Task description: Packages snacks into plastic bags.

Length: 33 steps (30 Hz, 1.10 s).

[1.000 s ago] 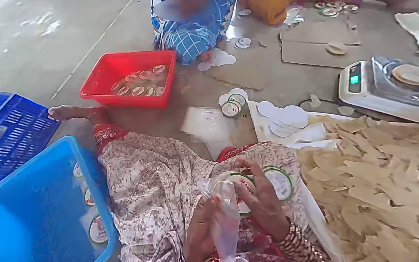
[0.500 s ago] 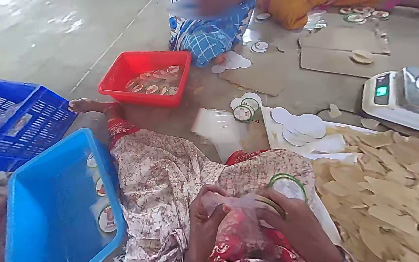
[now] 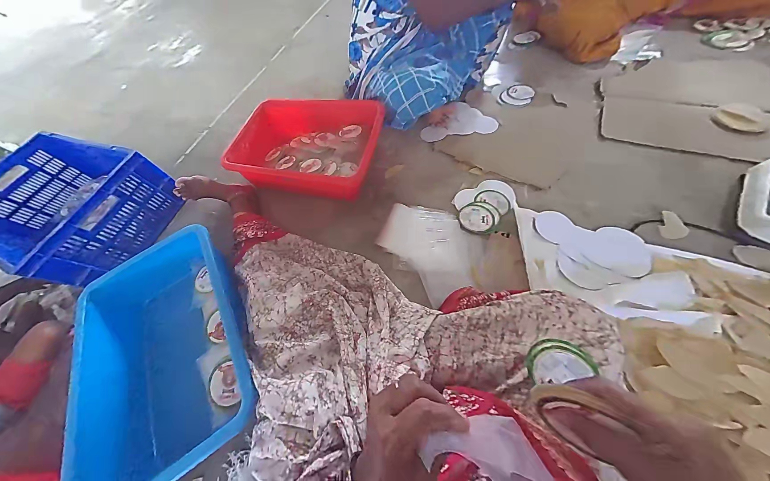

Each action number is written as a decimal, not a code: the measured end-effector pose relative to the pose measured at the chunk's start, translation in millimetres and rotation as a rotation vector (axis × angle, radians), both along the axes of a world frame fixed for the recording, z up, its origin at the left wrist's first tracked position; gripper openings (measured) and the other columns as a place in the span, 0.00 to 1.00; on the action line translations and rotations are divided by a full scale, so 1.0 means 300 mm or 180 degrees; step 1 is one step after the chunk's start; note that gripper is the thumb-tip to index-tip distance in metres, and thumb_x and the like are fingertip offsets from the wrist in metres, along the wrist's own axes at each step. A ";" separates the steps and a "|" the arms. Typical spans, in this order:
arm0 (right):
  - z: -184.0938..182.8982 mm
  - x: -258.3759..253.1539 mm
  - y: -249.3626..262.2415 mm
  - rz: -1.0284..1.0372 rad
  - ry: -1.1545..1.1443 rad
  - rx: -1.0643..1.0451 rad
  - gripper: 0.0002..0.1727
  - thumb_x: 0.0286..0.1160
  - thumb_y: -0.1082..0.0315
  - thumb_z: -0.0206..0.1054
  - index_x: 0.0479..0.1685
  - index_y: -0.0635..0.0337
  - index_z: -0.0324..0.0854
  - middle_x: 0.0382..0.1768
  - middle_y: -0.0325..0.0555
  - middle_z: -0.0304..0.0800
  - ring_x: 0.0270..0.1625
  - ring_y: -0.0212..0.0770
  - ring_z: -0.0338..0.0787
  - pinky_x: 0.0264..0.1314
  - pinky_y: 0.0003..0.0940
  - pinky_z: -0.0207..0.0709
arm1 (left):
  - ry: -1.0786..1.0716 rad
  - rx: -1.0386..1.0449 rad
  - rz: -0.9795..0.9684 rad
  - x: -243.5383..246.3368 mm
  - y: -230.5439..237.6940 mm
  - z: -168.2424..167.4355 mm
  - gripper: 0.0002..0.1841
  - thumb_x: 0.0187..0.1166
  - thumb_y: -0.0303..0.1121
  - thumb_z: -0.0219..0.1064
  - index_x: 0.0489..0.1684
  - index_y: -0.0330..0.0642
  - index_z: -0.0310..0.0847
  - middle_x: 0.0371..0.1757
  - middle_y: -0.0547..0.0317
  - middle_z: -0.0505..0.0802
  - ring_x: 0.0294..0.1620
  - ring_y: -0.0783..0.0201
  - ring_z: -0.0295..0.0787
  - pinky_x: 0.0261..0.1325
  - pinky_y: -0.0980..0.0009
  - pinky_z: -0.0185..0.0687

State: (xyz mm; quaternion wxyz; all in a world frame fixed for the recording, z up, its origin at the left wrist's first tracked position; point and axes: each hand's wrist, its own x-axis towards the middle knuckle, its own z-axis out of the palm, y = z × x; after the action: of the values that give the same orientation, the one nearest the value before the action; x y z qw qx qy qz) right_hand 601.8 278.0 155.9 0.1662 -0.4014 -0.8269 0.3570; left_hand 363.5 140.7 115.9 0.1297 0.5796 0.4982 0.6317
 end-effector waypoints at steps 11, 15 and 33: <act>0.242 -0.057 0.004 0.0213 0.2121 0.0208 0.14 0.69 0.69 0.80 0.52 0.47 0.90 0.51 0.23 0.95 0.54 0.21 0.92 0.62 0.21 0.86 | 0.0125 -0.0050 -0.0223 0.005 -0.003 0.009 0.07 0.81 0.33 0.70 0.42 0.38 0.85 0.39 0.56 0.89 0.44 0.72 0.86 0.52 0.84 0.82; 0.266 -0.110 -0.013 0.0438 0.2383 0.0103 0.15 0.68 0.69 0.80 0.54 0.46 0.90 0.53 0.23 0.96 0.55 0.22 0.93 0.62 0.20 0.87 | -0.0382 -0.0222 -0.0582 0.016 -0.012 -0.014 0.10 0.76 0.35 0.75 0.35 0.35 0.84 0.34 0.56 0.89 0.41 0.74 0.87 0.48 0.84 0.83; 0.243 -0.135 -0.049 0.1656 0.0562 0.0679 0.09 0.84 0.67 0.66 0.45 0.63 0.89 0.34 0.56 0.95 0.36 0.48 0.93 0.41 0.39 0.83 | -0.0171 -0.0296 -0.0494 -0.011 0.000 0.022 0.08 0.81 0.30 0.68 0.43 0.35 0.91 0.39 0.52 0.91 0.45 0.69 0.88 0.53 0.80 0.84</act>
State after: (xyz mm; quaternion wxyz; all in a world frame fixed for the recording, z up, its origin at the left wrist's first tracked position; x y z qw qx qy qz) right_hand 561.3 263.2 228.8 0.1817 -0.1236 -0.9173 0.3322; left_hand 360.2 140.6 122.4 0.2183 0.5927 0.4770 0.6112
